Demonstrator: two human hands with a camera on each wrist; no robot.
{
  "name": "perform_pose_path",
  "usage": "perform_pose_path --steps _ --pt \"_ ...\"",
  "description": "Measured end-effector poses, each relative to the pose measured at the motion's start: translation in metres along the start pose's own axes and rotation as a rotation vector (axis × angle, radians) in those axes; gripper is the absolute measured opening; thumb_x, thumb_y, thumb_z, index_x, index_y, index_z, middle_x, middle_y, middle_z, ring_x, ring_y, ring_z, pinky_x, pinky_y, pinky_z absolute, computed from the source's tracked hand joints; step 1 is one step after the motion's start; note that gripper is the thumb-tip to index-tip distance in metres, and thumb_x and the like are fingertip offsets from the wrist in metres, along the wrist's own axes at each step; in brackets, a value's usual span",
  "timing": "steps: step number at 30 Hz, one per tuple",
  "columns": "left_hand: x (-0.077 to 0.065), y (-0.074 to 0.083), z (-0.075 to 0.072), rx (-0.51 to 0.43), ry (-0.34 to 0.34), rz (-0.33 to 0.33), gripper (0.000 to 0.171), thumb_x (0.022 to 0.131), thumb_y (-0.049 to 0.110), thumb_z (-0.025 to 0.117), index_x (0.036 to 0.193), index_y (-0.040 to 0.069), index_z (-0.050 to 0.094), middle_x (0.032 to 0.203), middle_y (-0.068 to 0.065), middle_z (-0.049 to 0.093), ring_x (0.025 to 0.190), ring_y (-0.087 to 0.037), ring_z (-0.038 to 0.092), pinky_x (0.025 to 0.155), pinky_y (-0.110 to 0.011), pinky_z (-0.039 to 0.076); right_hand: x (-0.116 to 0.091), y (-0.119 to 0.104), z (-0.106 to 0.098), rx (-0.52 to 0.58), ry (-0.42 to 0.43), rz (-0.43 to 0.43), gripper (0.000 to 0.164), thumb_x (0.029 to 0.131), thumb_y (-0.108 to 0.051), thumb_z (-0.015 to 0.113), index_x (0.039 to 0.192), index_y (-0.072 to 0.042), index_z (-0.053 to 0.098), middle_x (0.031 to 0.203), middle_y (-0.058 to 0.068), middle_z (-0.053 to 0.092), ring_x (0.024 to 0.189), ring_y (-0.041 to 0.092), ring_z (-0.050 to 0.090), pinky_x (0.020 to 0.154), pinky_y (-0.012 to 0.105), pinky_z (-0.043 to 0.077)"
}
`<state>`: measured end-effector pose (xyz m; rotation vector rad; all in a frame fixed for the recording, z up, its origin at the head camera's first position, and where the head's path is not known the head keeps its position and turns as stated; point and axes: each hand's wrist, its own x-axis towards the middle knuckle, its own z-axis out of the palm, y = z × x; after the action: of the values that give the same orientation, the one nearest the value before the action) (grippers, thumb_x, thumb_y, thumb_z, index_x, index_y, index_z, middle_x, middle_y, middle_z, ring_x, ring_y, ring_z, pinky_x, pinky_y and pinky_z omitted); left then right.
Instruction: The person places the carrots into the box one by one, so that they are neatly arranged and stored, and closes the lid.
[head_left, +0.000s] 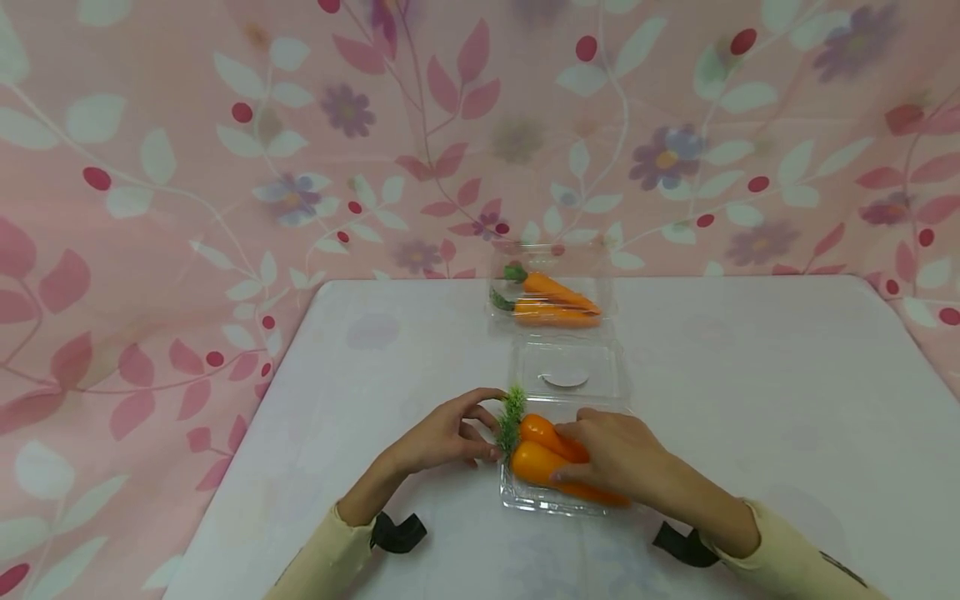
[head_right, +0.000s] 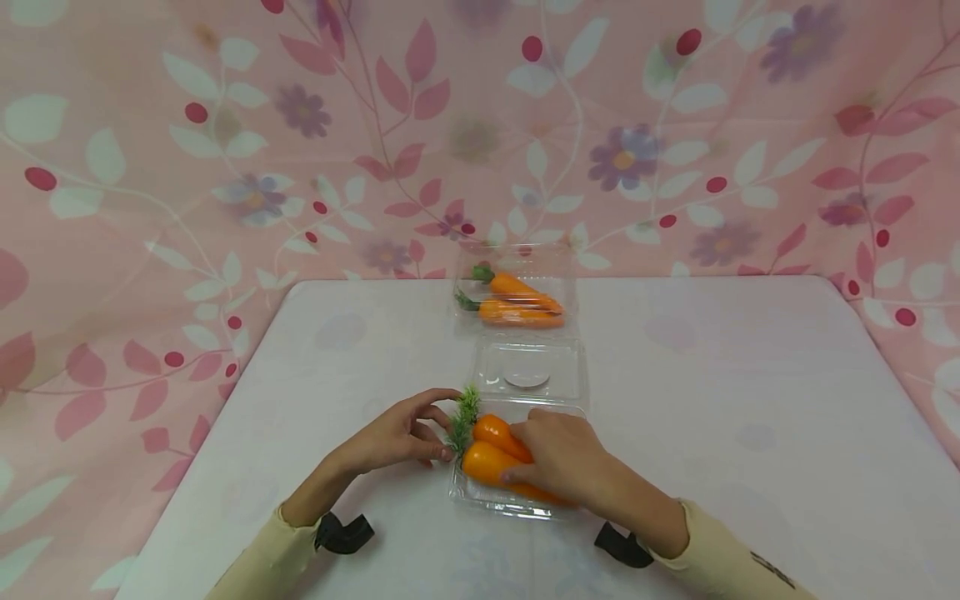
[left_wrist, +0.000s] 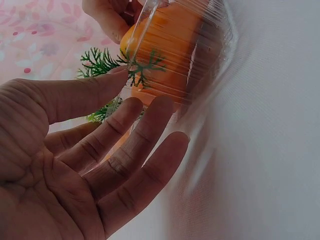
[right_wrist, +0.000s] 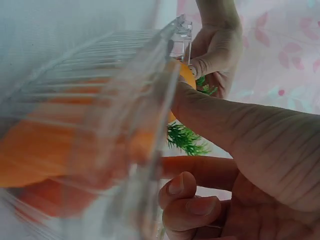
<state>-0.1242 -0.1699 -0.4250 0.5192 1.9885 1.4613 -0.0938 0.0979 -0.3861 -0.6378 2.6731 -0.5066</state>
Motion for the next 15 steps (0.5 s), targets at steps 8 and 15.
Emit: perform_pose_path --steps 8,15 --pt "0.0010 0.0005 0.0011 -0.008 -0.009 0.007 0.068 0.087 0.004 0.074 0.146 0.016 0.042 0.108 -0.011 0.063 0.086 -0.036 0.071 0.069 -0.047 0.059 0.0017 -0.0036 0.0020 -0.023 0.003 0.011 0.059 0.072 -0.046 0.086 0.117 -0.012 0.074 0.070 -0.006 0.045 0.062 0.014 0.042 0.057 0.028 0.033" --pt "0.0021 0.0024 0.0008 0.019 -0.024 -0.001 0.069 0.088 0.008 0.075 0.148 0.019 0.041 0.109 -0.011 0.064 0.088 -0.033 0.071 0.070 -0.045 0.059 0.0028 -0.0088 0.0062 -0.076 0.058 -0.038 0.041 0.068 -0.044 0.088 0.088 -0.012 0.072 0.066 -0.005 0.044 0.059 0.014 0.042 0.055 0.028 0.038"
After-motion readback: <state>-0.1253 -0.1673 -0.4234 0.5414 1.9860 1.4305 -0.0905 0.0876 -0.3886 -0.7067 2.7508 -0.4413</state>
